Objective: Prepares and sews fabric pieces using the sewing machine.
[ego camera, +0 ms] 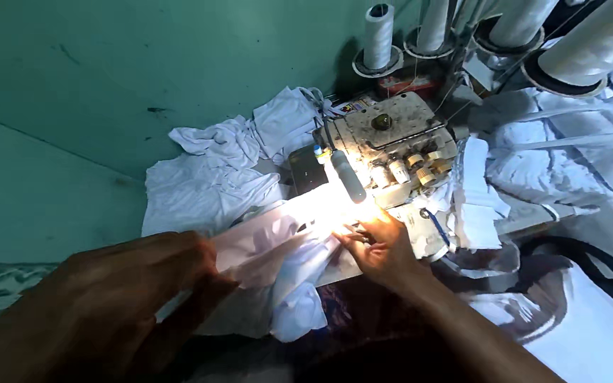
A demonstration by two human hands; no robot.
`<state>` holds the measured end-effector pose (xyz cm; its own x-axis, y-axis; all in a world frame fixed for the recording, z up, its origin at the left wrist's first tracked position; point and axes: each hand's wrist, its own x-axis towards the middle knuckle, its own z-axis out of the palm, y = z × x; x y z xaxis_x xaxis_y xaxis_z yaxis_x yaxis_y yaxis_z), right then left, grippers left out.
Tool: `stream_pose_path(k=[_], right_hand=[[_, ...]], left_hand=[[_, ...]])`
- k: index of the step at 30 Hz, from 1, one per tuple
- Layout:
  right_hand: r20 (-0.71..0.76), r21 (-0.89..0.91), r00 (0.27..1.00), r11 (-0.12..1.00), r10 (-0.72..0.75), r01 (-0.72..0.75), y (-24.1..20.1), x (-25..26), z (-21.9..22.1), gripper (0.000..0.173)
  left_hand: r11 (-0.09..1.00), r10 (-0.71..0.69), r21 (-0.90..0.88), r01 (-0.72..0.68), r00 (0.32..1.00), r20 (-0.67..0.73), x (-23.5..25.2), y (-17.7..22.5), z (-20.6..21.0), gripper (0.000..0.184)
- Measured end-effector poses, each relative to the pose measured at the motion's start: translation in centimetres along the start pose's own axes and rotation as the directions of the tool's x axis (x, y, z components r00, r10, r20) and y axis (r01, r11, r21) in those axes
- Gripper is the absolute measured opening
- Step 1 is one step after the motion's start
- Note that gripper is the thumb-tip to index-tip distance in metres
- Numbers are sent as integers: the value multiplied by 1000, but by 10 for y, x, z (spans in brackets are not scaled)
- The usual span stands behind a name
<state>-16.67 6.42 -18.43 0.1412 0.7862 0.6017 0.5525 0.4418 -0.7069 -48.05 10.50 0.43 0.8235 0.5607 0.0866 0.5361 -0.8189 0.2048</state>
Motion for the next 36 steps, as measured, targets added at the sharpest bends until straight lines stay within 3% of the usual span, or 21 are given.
stream_pose_path(k=[6,11,16,21,25,28,33,36], right_hand=[[341,192,938,981,-54,-13,-46,26,-7,34],[411,275,909,960,-68,-52,-51,22,-26,30],[390,253,920,965,-31,-75,-39,-9,-52,23],[332,91,934,981,134,-174,-15,-72,-65,27],[279,69,932,963,232,-260,2,-111,-63,29],[259,102,933,953,251,-285,1,-112,-58,28],[213,124,940,946,268,-298,6,-86,-43,33],[197,154,943,942,267,-299,15,-65,-32,36]], left_hand=[[989,49,139,-46,999,-17,-4,31,-2,35],[977,165,146,-155,985,-57,11,44,5,38],[977,208,68,-200,967,-148,37,38,33,37],[991,128,65,-120,981,-143,64,25,69,54],[1000,17,18,-15,994,-104,71,-4,79,50],[1000,-26,-5,26,995,-100,74,-21,71,44],[999,32,-40,-37,990,-136,83,-46,51,33],[1000,-9,-21,7,990,-140,96,-32,31,33]])
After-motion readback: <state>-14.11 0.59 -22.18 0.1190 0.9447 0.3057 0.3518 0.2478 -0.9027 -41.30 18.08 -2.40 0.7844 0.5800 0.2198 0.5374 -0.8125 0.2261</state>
